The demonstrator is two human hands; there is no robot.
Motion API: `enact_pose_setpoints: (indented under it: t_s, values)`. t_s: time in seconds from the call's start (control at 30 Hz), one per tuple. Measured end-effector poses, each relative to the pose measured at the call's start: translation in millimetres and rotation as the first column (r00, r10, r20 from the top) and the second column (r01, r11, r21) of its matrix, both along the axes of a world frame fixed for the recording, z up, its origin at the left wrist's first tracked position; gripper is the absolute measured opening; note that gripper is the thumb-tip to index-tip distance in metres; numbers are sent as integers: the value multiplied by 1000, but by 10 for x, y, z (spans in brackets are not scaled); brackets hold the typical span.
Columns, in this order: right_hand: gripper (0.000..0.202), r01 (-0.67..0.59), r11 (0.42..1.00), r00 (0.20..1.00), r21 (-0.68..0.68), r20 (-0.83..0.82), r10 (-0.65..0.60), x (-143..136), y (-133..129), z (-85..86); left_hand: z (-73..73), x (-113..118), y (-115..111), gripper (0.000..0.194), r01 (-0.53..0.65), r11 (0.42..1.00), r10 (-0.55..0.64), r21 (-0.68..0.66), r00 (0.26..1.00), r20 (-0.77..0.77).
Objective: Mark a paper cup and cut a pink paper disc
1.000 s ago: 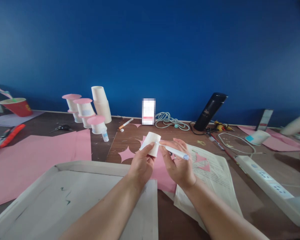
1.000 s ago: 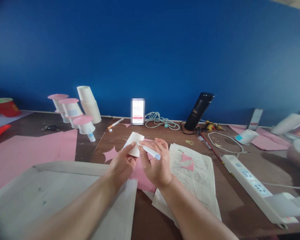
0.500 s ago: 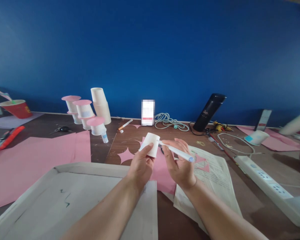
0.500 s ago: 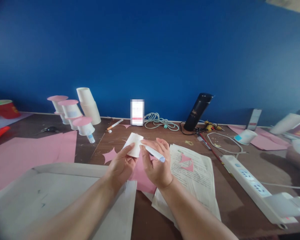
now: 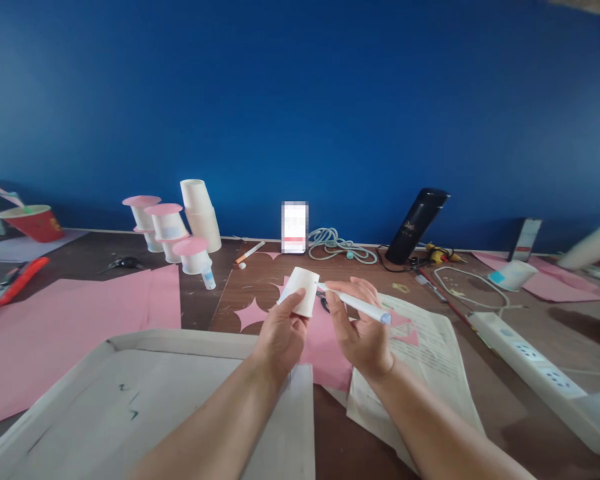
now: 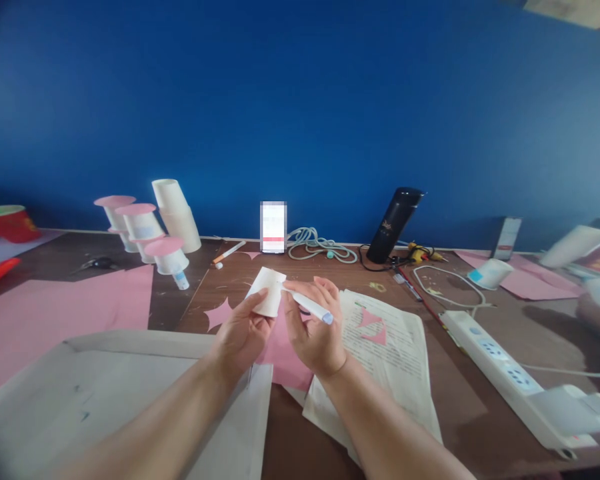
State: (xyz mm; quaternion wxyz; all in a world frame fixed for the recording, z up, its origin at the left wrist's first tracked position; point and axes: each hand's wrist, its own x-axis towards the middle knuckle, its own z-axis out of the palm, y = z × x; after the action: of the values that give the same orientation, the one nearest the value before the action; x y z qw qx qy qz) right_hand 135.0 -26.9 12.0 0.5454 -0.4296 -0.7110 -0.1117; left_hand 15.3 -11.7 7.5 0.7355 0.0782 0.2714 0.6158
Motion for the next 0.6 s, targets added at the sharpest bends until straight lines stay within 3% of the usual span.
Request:
enact_pose_setpoints:
  t_s: [0.6]
  values:
    - [14,-21,999,999,-34,42,22,-33,4,-26,26,-9,-15,22,18,1000,-18,25,1000,-7]
